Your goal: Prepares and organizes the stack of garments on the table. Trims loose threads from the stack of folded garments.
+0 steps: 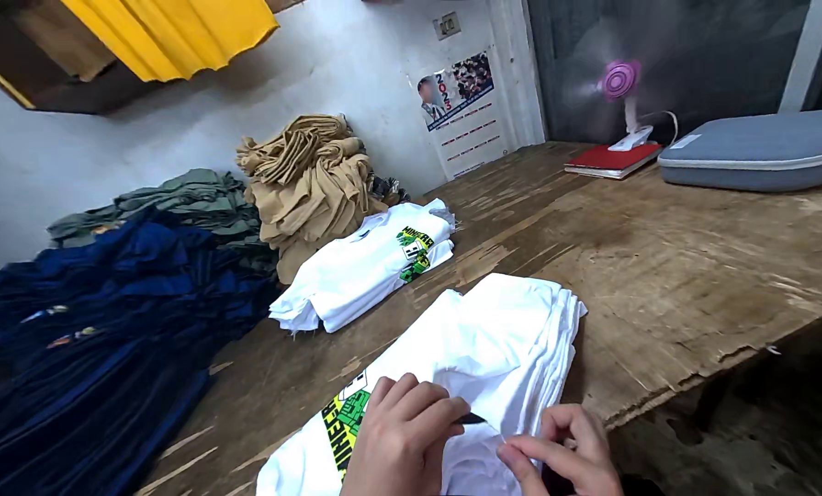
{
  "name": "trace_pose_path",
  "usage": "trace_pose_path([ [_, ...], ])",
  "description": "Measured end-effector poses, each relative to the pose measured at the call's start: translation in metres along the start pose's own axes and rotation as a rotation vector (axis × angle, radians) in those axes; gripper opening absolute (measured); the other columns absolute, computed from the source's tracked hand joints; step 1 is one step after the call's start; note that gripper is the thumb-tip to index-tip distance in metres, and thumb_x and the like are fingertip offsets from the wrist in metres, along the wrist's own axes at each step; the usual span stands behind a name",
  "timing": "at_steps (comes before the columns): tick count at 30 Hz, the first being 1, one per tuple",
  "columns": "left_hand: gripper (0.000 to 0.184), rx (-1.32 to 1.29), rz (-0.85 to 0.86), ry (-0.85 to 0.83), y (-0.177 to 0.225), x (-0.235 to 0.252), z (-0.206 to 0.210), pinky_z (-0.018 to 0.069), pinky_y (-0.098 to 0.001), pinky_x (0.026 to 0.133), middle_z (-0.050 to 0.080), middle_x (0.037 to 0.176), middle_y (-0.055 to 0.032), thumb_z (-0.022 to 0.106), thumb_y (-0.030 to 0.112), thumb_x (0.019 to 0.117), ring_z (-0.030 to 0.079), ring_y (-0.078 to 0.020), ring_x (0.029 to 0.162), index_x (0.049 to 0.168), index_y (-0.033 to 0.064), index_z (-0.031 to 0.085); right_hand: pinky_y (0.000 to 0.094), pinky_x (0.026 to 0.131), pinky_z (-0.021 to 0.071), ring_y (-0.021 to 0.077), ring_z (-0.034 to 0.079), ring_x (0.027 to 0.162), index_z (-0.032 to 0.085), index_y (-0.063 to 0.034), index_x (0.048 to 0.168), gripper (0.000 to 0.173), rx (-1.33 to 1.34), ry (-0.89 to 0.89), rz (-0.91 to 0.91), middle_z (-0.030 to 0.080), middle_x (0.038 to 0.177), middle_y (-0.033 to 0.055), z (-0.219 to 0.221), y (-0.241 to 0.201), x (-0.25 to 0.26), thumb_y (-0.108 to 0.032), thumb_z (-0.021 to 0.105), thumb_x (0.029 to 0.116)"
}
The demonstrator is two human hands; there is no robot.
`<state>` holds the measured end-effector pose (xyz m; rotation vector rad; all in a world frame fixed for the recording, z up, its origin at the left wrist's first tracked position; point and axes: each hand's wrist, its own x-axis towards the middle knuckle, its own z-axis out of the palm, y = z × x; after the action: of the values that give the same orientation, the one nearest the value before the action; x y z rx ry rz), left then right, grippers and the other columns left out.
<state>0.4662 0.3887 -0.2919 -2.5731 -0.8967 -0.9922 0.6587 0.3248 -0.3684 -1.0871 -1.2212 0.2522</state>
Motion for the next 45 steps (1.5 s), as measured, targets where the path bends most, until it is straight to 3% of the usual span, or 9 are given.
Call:
trace_pose_path([
  [9, 0.01, -0.16, -0.129, -0.126, 0.016, -0.002, 0.006, 0.0513, -0.0319, 0.072, 0.073, 0.095, 0.0104, 0.071, 0.027, 0.0918, 0.065, -0.0077, 0.083, 0.1, 0.0257, 0.077, 0.0295, 0.091, 0.0406, 0.0084, 0.053, 0.099, 0.079, -0.0259, 0.083, 0.009, -0.041, -0.031, -0.117, 0.058, 0.091, -0.0026, -0.014, 0.003, -0.012, -0.033, 0.082, 0.0869],
  [13, 0.048, -0.452, -0.442, -0.534, 0.015, 0.007, 0.0, 0.0585, -0.0346, 0.065, 0.071, 0.081, -0.0008, 0.082, 0.047, 0.0844, 0.066, -0.0115, 0.068, 0.117, 0.0125, 0.073, 0.041, 0.094, 0.0428, 0.0172, 0.058, 0.1, 0.078, -0.022, 0.081, 0.016, -0.206, -0.074, -0.133, 0.065, 0.093, 0.0027, -0.017, 0.006, -0.015, -0.036, 0.076, 0.0879],
  [17, 0.041, -0.131, -0.58, -0.307, 0.006, 0.02, 0.021, 0.0587, -0.0453, 0.064, 0.069, 0.078, -0.0038, 0.082, 0.02, 0.0819, 0.068, -0.0213, 0.068, 0.119, 0.0085, 0.068, 0.0391, 0.098, 0.0418, 0.0149, 0.057, 0.103, 0.079, -0.0279, 0.087, 0.008, -0.227, -0.083, -0.174, 0.065, 0.093, -0.0022, -0.007, 0.012, -0.019, -0.035, 0.078, 0.0891],
  [20, 0.023, -0.076, -0.383, -0.159, -0.01, 0.01, 0.024, 0.0534, -0.0421, 0.05, 0.063, 0.067, -0.0007, 0.082, 0.014, 0.0723, 0.064, -0.0184, 0.057, 0.088, 0.0105, 0.065, 0.0378, 0.102, 0.0398, 0.0141, 0.056, 0.108, 0.072, -0.0226, 0.08, 0.025, -0.111, -0.097, -0.19, 0.064, 0.097, -0.0009, -0.013, 0.014, -0.024, -0.039, 0.064, 0.0972],
  [22, 0.021, -0.44, -0.182, -0.244, -0.023, 0.001, 0.02, 0.0496, -0.0231, 0.05, 0.063, 0.07, 0.0053, 0.083, 0.021, 0.0808, 0.057, -0.0044, 0.056, 0.095, 0.0158, 0.068, 0.0377, 0.1, 0.0414, 0.0134, 0.057, 0.107, 0.072, -0.0191, 0.077, 0.032, -0.094, -0.036, -0.117, 0.066, 0.097, 0.0, -0.016, 0.017, -0.024, -0.038, 0.059, 0.1007],
  [24, 0.028, -0.56, -0.089, -0.316, -0.025, -0.004, 0.026, 0.0543, -0.0215, 0.059, 0.07, 0.083, 0.0033, 0.08, 0.018, 0.0831, 0.062, -0.0033, 0.066, 0.111, 0.0177, 0.076, 0.0361, 0.098, 0.0421, 0.0129, 0.056, 0.106, 0.075, -0.0187, 0.082, 0.024, -0.129, 0.032, -0.035, 0.065, 0.097, 0.0003, -0.013, 0.017, -0.02, -0.032, 0.064, 0.0986],
  [35, 0.011, -0.678, -0.15, 0.046, -0.028, -0.014, 0.042, 0.0479, -0.0126, 0.058, 0.062, 0.079, 0.0045, 0.074, 0.014, 0.0894, 0.057, 0.0009, 0.069, 0.098, 0.0167, 0.08, 0.0545, 0.091, 0.0378, 0.0271, 0.054, 0.108, 0.081, -0.0173, 0.081, 0.027, -0.202, -0.067, 0.186, 0.065, 0.105, 0.0058, 0.014, -0.014, 0.006, -0.043, 0.077, 0.0872],
  [40, 0.019, -0.465, -0.129, 0.06, -0.017, -0.015, 0.036, 0.0529, -0.0215, 0.071, 0.065, 0.087, 0.0059, 0.072, 0.018, 0.0837, 0.061, -0.0028, 0.079, 0.102, 0.0214, 0.076, 0.0363, 0.094, 0.0437, 0.0145, 0.056, 0.104, 0.081, -0.0143, 0.078, 0.008, -0.025, 0.018, 0.157, 0.064, 0.094, 0.0003, 0.001, -0.009, -0.003, -0.021, 0.084, 0.0818],
  [45, 0.02, -0.125, 0.042, 0.046, 0.015, -0.009, 0.005, 0.0453, -0.0358, 0.082, 0.068, 0.1, 0.0003, 0.067, 0.032, 0.0996, 0.061, -0.0144, 0.089, 0.116, 0.023, 0.073, 0.0283, 0.099, 0.0378, 0.0094, 0.051, 0.108, 0.081, -0.0216, 0.08, 0.011, -0.165, 0.159, 0.001, 0.06, 0.093, -0.0017, -0.015, 0.005, -0.02, -0.031, 0.083, 0.0863],
])
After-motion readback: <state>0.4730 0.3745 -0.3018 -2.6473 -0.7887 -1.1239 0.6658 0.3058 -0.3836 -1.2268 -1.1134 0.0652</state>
